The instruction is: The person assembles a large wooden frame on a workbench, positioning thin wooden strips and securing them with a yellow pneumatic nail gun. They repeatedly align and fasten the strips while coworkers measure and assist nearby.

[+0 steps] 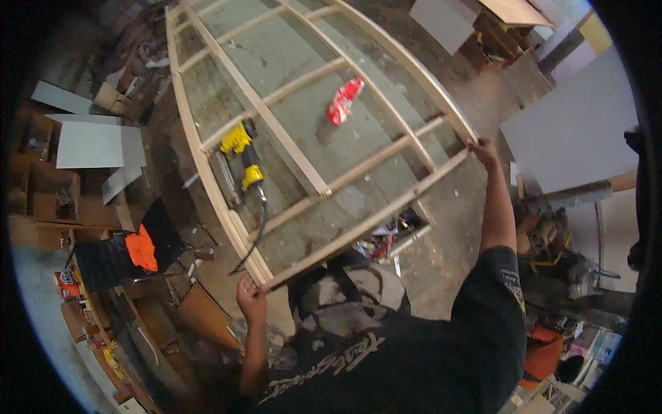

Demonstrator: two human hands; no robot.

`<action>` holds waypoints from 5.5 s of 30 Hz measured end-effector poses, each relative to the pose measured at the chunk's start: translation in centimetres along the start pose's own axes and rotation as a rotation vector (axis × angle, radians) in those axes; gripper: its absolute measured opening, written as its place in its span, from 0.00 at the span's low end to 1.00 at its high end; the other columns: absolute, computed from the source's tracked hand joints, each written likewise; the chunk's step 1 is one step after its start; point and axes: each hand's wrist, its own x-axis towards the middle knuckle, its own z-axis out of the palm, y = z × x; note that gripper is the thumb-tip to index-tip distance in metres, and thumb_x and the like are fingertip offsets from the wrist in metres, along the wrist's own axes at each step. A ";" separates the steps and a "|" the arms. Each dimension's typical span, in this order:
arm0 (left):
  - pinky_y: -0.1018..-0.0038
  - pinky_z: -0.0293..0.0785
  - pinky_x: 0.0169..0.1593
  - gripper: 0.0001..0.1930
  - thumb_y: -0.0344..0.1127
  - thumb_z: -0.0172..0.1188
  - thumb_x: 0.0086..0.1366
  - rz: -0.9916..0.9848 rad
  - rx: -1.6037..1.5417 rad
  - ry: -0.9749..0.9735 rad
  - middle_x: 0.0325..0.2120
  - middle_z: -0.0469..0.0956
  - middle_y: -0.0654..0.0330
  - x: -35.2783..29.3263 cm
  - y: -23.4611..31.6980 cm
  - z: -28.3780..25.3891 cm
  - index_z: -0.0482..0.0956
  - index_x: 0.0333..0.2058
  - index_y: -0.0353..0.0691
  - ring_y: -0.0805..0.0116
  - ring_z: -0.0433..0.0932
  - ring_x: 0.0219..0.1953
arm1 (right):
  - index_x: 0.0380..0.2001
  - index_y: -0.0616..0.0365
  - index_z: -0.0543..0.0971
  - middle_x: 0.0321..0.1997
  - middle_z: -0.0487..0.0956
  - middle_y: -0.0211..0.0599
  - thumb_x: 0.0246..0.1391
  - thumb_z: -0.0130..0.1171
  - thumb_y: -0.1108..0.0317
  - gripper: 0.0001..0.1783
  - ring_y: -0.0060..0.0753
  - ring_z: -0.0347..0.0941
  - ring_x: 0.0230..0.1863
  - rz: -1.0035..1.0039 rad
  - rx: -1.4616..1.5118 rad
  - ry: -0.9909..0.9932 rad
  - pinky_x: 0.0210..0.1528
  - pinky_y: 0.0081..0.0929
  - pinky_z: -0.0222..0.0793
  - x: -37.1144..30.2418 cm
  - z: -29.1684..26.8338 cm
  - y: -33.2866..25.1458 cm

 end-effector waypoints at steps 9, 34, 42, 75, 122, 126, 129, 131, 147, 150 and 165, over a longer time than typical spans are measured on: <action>0.69 0.77 0.49 0.27 0.17 0.63 0.57 -0.012 -0.040 0.047 0.50 0.75 0.48 -0.7 1.0 0.6 0.66 0.55 0.33 0.56 0.78 0.52 | 0.48 0.65 0.80 0.37 0.80 0.33 0.53 0.69 0.49 0.30 0.25 0.74 0.36 0.114 0.415 0.228 0.41 0.28 0.69 -2.5 3.3 0.3; 0.65 0.71 0.57 0.35 0.36 0.70 0.61 0.098 -0.004 -0.029 0.53 0.74 0.44 -2.3 1.3 1.3 0.60 0.61 0.32 0.56 0.75 0.54 | 0.52 0.62 0.77 0.45 0.81 0.36 0.57 0.62 0.47 0.30 0.32 0.76 0.43 0.137 0.709 0.389 0.47 0.31 0.71 -4.7 6.2 0.3; 0.63 0.77 0.47 0.38 0.34 0.76 0.49 0.316 0.496 0.085 0.44 0.81 0.47 -2.6 2.5 1.4 0.70 0.60 0.39 0.51 0.81 0.44 | 0.53 0.62 0.76 0.47 0.78 0.33 0.61 0.61 0.55 0.24 0.28 0.73 0.45 0.135 0.825 0.520 0.44 0.27 0.69 -3.9 6.6 1.8; 0.55 0.74 0.39 0.17 0.26 0.67 0.49 0.434 0.747 0.071 0.38 0.78 0.50 -2.7 0.6 1.8 0.80 0.41 0.39 0.46 0.78 0.37 | 0.48 0.63 0.77 0.43 0.79 0.32 0.61 0.62 0.54 0.22 0.27 0.74 0.43 0.124 0.819 0.593 0.45 0.26 0.69 -3.9 7.2 1.2; 0.58 0.76 0.38 0.16 0.29 0.64 0.54 0.474 0.680 0.028 0.37 0.79 0.55 -2.6 1.3 0.8 0.80 0.43 0.44 0.49 0.79 0.35 | 0.48 0.61 0.77 0.42 0.79 0.34 0.59 0.62 0.64 0.17 0.30 0.73 0.41 0.080 0.803 0.452 0.44 0.28 0.69 -1.0 5.7 5.1; 0.57 0.77 0.39 0.15 0.26 0.62 0.52 0.462 0.676 0.044 0.36 0.79 0.54 -2.6 1.3 0.9 0.81 0.41 0.43 0.49 0.80 0.36 | 0.47 0.61 0.78 0.42 0.79 0.34 0.59 0.62 0.64 0.16 0.29 0.73 0.40 0.102 0.756 0.460 0.43 0.29 0.69 -0.7 5.7 4.8; 0.58 0.77 0.39 0.15 0.25 0.60 0.51 0.451 0.666 0.040 0.35 0.80 0.55 -2.6 1.4 0.9 0.81 0.40 0.42 0.49 0.80 0.36 | 0.46 0.61 0.78 0.39 0.77 0.32 0.59 0.62 0.63 0.15 0.27 0.71 0.37 0.073 0.789 0.458 0.40 0.27 0.68 -0.4 5.7 5.3; 0.58 0.77 0.39 0.15 0.24 0.60 0.50 0.503 0.649 0.067 0.35 0.80 0.55 -2.6 1.4 0.9 0.81 0.39 0.41 0.49 0.80 0.36 | 0.45 0.61 0.77 0.36 0.76 0.30 0.59 0.62 0.63 0.15 0.26 0.70 0.34 0.079 0.822 0.455 0.37 0.26 0.67 -0.1 5.8 6.0; 0.59 0.77 0.43 0.17 0.26 0.63 0.50 0.374 0.638 0.012 0.36 0.81 0.55 -2.4 0.9 0.9 0.82 0.41 0.45 0.51 0.81 0.38 | 0.55 0.61 0.71 0.52 0.75 0.41 0.61 0.58 0.64 0.22 0.36 0.73 0.49 0.112 0.954 0.410 0.49 0.34 0.71 -1.8 6.3 4.2; 0.59 0.77 0.43 0.18 0.25 0.62 0.50 0.397 0.634 0.025 0.38 0.81 0.55 -2.3 0.3 0.9 0.82 0.42 0.46 0.51 0.81 0.38 | 0.56 0.62 0.71 0.51 0.75 0.40 0.61 0.58 0.62 0.23 0.35 0.73 0.48 0.109 0.795 0.488 0.48 0.34 0.71 -1.8 6.4 3.8; 0.57 0.77 0.41 0.16 0.25 0.59 0.53 0.447 0.708 0.034 0.38 0.81 0.51 -1.9 -1.2 1.3 0.81 0.42 0.42 0.47 0.80 0.37 | 0.58 0.57 0.70 0.53 0.75 0.45 0.65 0.49 0.60 0.22 0.48 0.75 0.50 0.257 1.014 0.355 0.51 0.49 0.74 -2.3 5.9 2.4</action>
